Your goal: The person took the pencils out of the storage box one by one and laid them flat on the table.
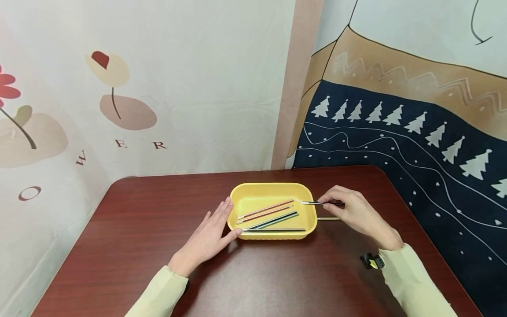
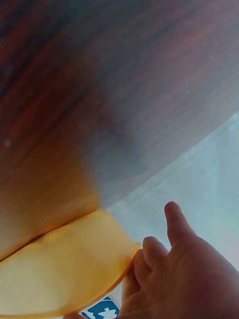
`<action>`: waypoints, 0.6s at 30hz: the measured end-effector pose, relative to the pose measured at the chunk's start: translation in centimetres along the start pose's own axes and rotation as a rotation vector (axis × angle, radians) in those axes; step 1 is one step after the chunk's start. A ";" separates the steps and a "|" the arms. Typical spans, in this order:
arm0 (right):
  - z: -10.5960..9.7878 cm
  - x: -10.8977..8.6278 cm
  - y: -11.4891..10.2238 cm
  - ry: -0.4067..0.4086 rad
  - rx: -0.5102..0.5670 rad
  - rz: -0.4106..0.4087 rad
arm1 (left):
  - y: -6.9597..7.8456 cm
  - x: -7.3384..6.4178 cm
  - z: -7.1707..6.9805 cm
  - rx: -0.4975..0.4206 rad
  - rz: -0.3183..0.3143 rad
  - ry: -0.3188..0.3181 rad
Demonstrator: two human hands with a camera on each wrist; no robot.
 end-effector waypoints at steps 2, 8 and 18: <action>-0.1 -0.3 0.3 0.001 0.002 0.009 | 0.0 0.0 0.0 0.000 -0.001 -0.001; 0.0 -1.4 1.6 0.021 -0.020 -0.002 | 0.0 0.0 0.1 -0.005 -0.003 -0.003; 0.3 -3.0 3.8 0.030 -0.060 0.041 | -0.1 0.1 0.2 -0.004 0.003 0.006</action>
Point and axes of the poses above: each hand's wrist, its own x-axis towards the middle knuckle, its own z-axis out of the palm, y = z × x, the point moved 1 cm from there along x, towards the middle knuckle
